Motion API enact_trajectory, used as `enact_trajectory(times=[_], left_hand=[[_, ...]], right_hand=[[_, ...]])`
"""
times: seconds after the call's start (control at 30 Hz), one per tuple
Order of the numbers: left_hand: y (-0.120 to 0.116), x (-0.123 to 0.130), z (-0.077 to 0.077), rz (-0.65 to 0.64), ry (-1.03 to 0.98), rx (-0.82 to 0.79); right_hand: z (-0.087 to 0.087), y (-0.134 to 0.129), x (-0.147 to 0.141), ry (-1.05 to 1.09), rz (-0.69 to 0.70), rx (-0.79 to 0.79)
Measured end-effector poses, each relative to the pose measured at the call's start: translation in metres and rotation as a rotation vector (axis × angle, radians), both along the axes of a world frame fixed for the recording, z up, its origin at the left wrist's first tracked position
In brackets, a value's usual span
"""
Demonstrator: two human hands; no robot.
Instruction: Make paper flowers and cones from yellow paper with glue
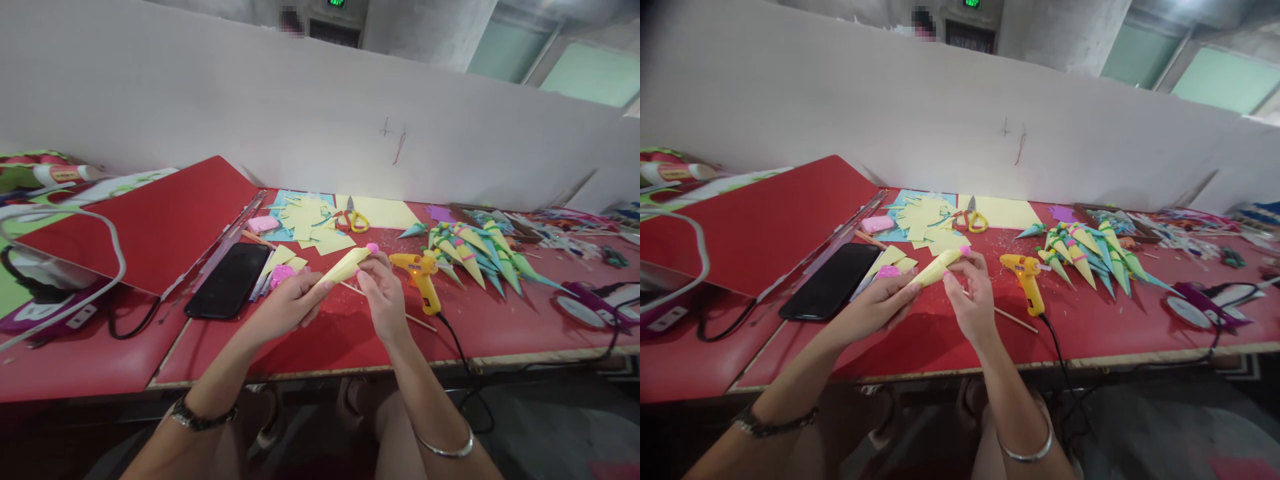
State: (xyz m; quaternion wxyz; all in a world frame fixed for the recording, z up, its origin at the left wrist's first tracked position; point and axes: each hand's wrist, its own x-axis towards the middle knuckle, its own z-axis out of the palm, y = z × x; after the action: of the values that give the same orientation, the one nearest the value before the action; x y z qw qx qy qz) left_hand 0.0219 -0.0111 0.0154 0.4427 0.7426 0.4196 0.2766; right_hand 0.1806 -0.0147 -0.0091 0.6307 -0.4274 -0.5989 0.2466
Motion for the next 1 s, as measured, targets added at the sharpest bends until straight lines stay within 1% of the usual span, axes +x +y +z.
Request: enact_trajectory(times=[0.13, 0.3, 0.5, 0.67, 0.87, 1.0], left_hand=[[0.0008, 0.0001, -0.0008, -0.004, -0.003, 0.012], [0.0009, 0.0001, 0.0, -0.013, 0.002, 0.003], [0.0029, -0.0007, -0.0016, -0.058, -0.109, -0.121], [0.0046, -0.0018, -0.0044, -0.087, -0.108, -0.177], [0.0068, -0.0052, -0.0048, -0.115, -0.098, -0.193], [0.0066, -0.0054, -0.0046, -0.089, -0.063, -0.162]], right_hand=[[-0.0012, 0.0008, -0.0009, 0.001, -0.035, -0.001], [-0.0019, 0.0012, -0.0005, 0.004, -0.031, 0.002], [0.0005, -0.0013, -0.0003, -0.011, -0.007, 0.048], [-0.0022, 0.0004, -0.002, 0.005, -0.024, 0.015], [-0.004, 0.0021, -0.0031, 0.032, 0.023, -0.005], [-0.0004, -0.0001, -0.0033, 0.039, -0.012, 0.011]])
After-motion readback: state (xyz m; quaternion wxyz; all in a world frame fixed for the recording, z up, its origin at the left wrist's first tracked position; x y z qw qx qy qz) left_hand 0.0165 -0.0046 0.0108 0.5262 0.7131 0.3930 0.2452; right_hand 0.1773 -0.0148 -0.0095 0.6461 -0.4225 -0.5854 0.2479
